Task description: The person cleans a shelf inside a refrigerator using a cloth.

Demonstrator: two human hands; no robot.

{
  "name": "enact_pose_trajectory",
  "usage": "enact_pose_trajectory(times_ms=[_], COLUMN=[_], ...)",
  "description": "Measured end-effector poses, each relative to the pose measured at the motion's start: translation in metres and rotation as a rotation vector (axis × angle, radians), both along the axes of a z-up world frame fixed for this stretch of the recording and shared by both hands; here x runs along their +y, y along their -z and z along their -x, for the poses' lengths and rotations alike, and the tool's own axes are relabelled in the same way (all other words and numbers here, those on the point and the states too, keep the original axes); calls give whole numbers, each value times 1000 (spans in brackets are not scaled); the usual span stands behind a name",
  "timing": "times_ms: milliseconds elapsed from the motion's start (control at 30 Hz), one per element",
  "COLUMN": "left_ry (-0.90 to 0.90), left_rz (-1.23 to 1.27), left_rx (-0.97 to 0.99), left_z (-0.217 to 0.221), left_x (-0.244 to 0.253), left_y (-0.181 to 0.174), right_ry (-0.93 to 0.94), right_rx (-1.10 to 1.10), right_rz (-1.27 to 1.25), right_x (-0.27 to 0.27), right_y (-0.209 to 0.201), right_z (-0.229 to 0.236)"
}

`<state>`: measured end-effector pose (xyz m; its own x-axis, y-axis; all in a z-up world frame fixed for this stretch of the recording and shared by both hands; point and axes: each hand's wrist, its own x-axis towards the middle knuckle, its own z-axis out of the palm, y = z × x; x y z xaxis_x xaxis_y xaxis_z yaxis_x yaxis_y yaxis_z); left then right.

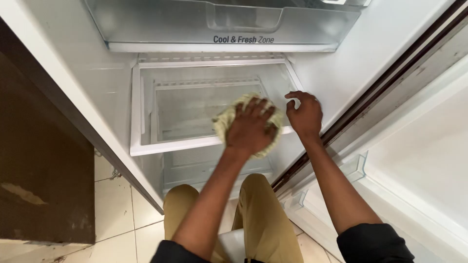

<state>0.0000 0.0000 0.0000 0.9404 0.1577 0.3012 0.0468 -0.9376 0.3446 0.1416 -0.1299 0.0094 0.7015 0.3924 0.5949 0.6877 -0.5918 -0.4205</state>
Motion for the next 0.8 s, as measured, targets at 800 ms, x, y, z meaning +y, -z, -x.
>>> enact_pose_trajectory(times_ms=[800], left_ry=[-492], left_rz=[-94], left_rx=[14], left_z=[5], left_x=[54], left_y=[9], right_ry=[23], right_rx=[-2], right_rz=[-38], right_x=[4], right_y=[-1], right_z=[7])
